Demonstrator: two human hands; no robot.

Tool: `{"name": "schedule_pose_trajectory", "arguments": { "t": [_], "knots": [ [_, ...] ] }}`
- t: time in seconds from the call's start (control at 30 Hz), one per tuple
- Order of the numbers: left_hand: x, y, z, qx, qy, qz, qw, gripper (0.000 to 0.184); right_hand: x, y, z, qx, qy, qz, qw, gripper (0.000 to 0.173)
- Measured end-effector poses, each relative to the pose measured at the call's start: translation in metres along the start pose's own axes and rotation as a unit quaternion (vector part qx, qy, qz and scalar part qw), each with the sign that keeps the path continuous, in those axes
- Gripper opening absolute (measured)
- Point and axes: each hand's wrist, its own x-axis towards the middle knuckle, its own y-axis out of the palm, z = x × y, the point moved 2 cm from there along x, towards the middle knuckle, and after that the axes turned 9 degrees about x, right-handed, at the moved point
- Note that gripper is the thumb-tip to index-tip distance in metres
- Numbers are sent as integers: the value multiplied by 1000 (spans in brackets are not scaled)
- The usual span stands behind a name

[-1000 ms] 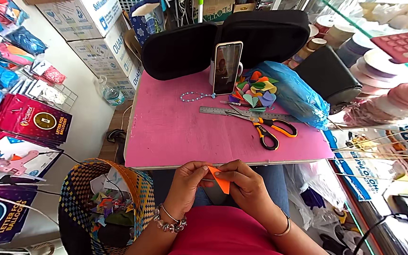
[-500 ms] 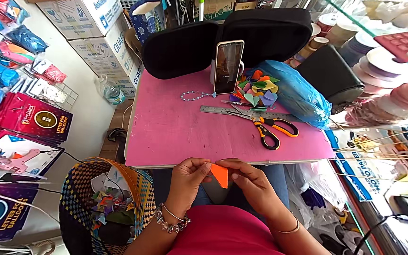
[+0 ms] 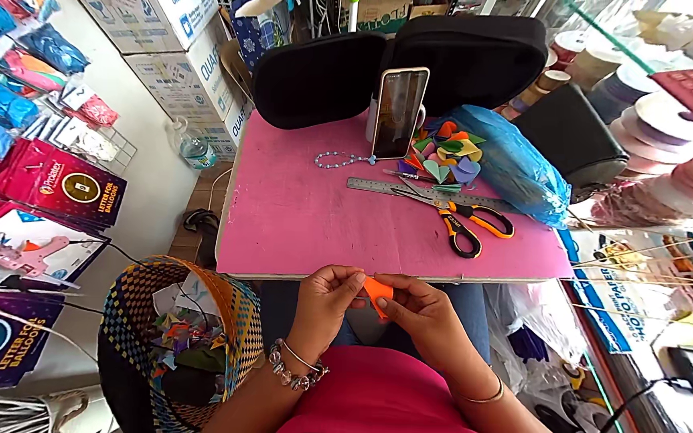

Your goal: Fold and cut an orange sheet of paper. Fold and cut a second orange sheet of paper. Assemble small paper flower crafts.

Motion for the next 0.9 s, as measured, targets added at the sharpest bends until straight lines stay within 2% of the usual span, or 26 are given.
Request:
{"name": "schedule_pose_trajectory", "arguments": {
  "t": [0.13, 0.37, 0.6, 0.9],
  "knots": [
    [1, 0, 0, 6, -1, 7, 1000, 8, -1, -2, 1, 41, 58, -17, 997, 29],
    [-1, -3, 0, 1, 25, 15, 1000, 7, 0, -1, 0, 91, 100, -15, 991, 29],
    [0, -6, 1, -5, 34, 14, 999, 8, -1, 3, 1, 122, 118, -21, 985, 28],
    [0, -6, 1, 4, 38, 24, 999, 8, -1, 5, -2, 114, 100, -49, 987, 24]
  ]
}}
